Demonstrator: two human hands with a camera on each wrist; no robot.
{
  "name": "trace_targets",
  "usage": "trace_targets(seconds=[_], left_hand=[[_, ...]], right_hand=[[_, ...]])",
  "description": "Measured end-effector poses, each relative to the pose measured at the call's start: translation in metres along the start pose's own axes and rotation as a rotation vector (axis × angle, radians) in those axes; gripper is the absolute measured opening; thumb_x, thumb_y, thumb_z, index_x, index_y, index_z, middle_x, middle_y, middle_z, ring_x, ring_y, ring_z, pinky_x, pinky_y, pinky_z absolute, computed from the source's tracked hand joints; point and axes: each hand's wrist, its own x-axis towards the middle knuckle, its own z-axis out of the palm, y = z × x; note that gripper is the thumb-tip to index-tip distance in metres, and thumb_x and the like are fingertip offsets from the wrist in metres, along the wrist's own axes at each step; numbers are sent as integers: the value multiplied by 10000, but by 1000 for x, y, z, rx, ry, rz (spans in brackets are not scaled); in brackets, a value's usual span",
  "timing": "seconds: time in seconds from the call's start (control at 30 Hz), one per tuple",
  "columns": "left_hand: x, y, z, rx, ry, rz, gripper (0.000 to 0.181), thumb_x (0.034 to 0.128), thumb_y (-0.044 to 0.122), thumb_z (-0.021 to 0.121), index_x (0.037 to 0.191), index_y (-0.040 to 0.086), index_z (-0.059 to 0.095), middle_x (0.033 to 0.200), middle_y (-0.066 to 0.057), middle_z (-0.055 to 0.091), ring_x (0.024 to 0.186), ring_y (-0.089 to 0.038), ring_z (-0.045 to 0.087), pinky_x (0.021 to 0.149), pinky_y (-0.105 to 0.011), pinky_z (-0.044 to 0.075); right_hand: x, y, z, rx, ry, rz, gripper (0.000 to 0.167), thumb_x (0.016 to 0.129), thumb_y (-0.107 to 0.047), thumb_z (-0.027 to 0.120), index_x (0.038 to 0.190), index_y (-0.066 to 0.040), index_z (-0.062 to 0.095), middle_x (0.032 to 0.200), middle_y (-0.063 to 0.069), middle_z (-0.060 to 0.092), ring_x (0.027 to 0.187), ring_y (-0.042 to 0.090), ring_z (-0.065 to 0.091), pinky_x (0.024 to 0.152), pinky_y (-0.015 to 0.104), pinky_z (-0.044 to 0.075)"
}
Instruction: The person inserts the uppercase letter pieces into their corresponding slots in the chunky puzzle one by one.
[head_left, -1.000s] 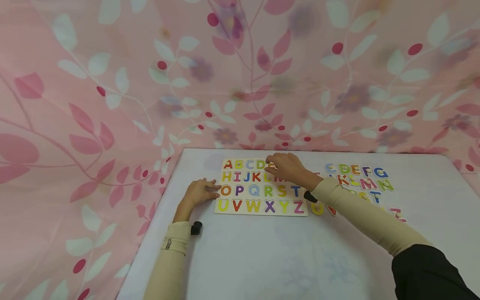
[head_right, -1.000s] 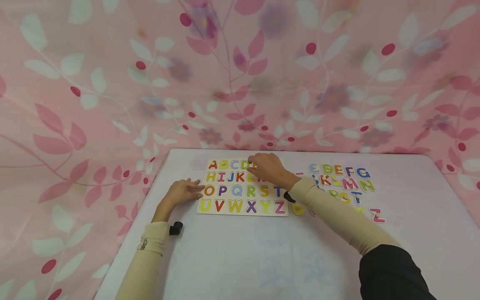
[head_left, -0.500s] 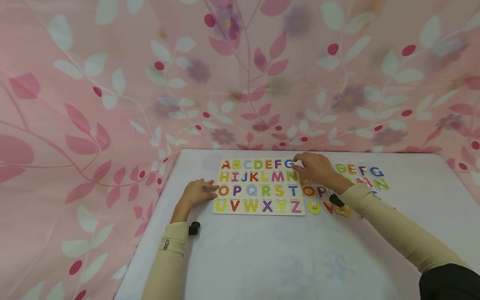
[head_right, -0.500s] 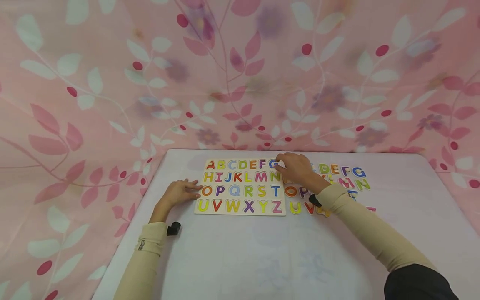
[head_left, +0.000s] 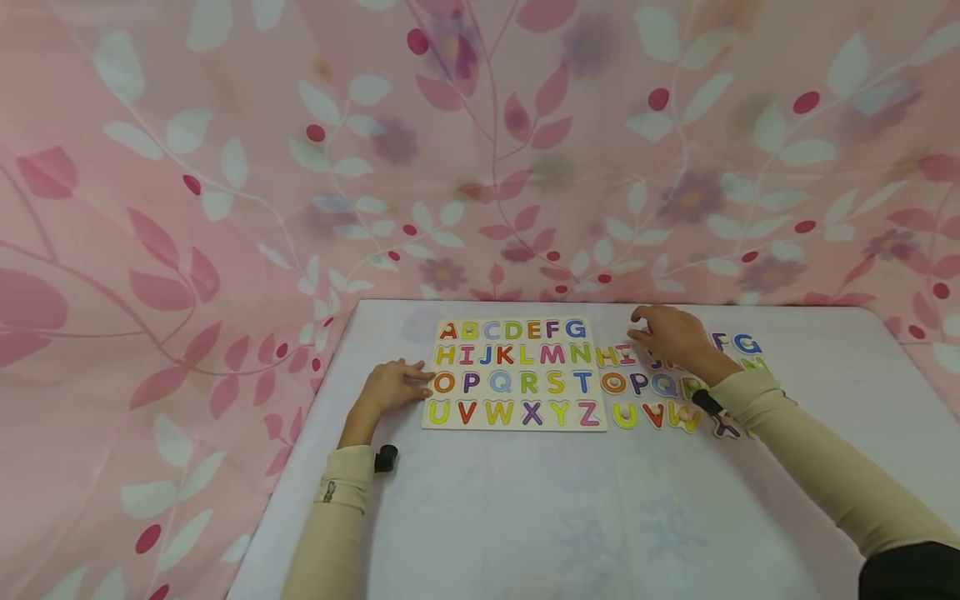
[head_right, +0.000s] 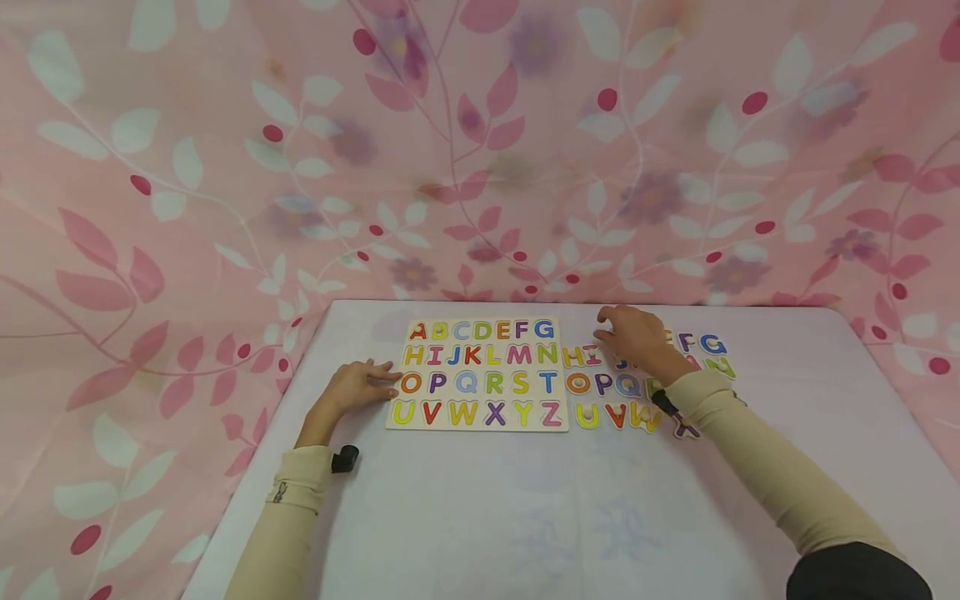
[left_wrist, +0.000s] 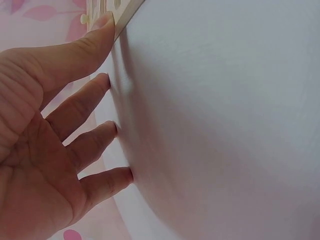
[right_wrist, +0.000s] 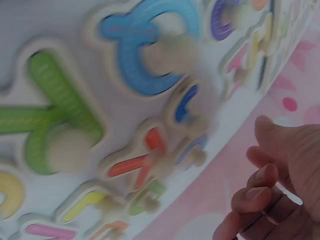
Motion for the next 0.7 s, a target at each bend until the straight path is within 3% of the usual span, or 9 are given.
trace_targets(seconds=[0.3, 0.7], left_hand=[[-1, -1, 0, -12, 1, -1, 385, 809, 256, 820, 1175, 174, 735, 1363, -51, 572, 1396, -399, 348, 1137, -562, 244], [0, -3, 1, 7, -5, 27, 395, 811, 263, 816, 1185, 172, 730, 1368, -61, 567, 1391, -417, 345, 1136, -566, 243]], right_hand=[[-4, 23, 5, 26, -41, 58, 315, 928, -198, 678, 1172, -1, 648, 953, 144, 662, 751, 242, 562, 589, 347, 473], [-2, 21, 5, 20, -25, 49, 250, 947, -187, 662, 1119, -6, 660, 853, 99, 604, 680, 218, 529, 519, 322, 409]])
